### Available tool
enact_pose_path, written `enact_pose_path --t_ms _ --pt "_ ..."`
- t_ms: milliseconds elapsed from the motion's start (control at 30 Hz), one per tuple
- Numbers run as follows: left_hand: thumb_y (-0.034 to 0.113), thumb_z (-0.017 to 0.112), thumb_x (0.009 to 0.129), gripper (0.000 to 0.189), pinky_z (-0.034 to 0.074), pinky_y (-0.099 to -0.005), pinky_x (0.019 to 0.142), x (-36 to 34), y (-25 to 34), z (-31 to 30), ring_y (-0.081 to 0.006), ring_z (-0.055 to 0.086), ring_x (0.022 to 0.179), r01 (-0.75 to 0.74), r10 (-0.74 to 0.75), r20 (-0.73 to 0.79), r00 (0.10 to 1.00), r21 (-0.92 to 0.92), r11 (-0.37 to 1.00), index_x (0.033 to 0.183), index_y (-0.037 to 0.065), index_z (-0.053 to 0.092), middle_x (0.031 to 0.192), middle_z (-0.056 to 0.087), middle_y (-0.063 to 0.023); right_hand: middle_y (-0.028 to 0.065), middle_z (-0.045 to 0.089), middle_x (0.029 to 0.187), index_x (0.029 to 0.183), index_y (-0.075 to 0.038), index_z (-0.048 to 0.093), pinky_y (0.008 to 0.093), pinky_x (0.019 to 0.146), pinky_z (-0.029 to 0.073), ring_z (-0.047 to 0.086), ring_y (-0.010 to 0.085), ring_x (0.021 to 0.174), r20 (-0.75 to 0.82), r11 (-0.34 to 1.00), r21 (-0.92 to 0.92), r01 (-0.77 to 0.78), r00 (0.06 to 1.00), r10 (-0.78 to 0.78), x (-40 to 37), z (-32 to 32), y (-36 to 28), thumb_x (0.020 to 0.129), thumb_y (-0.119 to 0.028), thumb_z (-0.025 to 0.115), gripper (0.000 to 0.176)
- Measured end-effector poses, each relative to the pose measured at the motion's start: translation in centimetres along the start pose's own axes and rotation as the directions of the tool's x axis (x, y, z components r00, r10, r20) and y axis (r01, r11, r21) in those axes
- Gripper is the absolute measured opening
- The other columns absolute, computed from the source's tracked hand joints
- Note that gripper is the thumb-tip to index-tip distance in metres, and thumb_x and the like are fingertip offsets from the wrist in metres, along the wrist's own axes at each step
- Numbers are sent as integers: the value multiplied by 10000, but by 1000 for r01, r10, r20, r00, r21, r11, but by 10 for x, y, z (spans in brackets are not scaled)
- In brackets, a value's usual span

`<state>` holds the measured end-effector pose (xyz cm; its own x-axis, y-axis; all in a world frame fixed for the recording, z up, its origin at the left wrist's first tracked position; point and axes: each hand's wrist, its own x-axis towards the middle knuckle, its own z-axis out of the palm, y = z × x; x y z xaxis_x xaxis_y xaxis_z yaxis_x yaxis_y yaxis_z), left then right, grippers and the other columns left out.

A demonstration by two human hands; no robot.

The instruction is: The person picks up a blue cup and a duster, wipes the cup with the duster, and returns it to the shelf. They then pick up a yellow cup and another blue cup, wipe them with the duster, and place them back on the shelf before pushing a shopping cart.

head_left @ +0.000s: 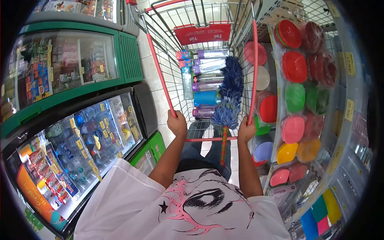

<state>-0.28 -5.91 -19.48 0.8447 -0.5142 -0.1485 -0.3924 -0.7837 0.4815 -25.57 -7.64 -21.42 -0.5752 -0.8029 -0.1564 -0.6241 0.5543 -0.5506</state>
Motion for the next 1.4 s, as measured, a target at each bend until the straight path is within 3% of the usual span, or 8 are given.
enact_pose_path --t_ms 233,467,567,700,767,867,1033,1400 --pt "115 501 816 130 421 -491 676 0 -3 2 -403 550 687 -81 79 -37 996 -70 994 869 -2 515 731 548 -221 186 578 582 753 -42 568 475 529 436 588 384 540 5 1000 18 -17 1000 17 2 0 1 861 -283 603 266" --pt "37 641 735 743 332 -458 1014 7 -19 -4 -369 388 1168 -302 297 -56 953 -174 937 1379 -43 281 1284 302 -238 160 604 610 932 -92 580 480 555 449 612 387 587 -9 995 96 12 1000 -12 -3 -1 5 849 -284 616 211" --pt "101 677 748 779 226 -514 1092 -2 -13 -21 -414 256 1296 -651 648 -95 756 -215 728 1391 -73 273 1359 235 -247 163 634 829 1214 -122 496 460 686 468 632 359 798 118 993 88 -80 991 69 -8 -25 -7 836 -254 627 422" --pt "119 661 758 693 238 -534 1095 -1 25 -9 -376 383 1263 -819 828 451 332 -297 490 1391 45 387 1366 395 -214 263 409 1279 1346 -9 387 470 977 336 394 397 1200 -108 907 -131 401 903 -415 -29 -28 -26 780 -191 672 659" --pt "125 683 721 818 234 -555 1089 -3 19 34 -351 370 1291 -840 793 513 330 -225 495 1444 69 305 1376 400 -190 282 427 1265 1371 -34 357 469 985 375 434 427 1179 240 819 263 509 788 -567 -42 -31 -57 786 -169 657 672" --pt "112 701 693 912 235 -546 1095 11 -7 92 -325 370 1306 -976 778 598 193 35 214 1478 94 236 1374 409 -184 288 421 1297 1401 -39 307 489 955 426 485 475 1143 478 844 -123 521 777 -410 -51 1 -51 768 -143 657 730" --pt "104 721 665 789 284 -524 1077 26 -11 109 -257 430 1258 -938 680 665 310 94 335 1384 96 397 1320 476 -117 332 599 1072 1408 -9 300 505 853 486 605 485 964 614 995 -78 60 790 0 -37 5 -38 714 -120 619 772" --pt "292 807 648 706 360 -488 1015 32 -29 125 -276 538 1123 -894 700 584 410 105 436 1239 87 479 1175 538 -114 169 645 1080 1369 -6 382 344 893 457 619 266 979 211 898 341 278 908 -361 -162 -191 24 691 -120 743 776"
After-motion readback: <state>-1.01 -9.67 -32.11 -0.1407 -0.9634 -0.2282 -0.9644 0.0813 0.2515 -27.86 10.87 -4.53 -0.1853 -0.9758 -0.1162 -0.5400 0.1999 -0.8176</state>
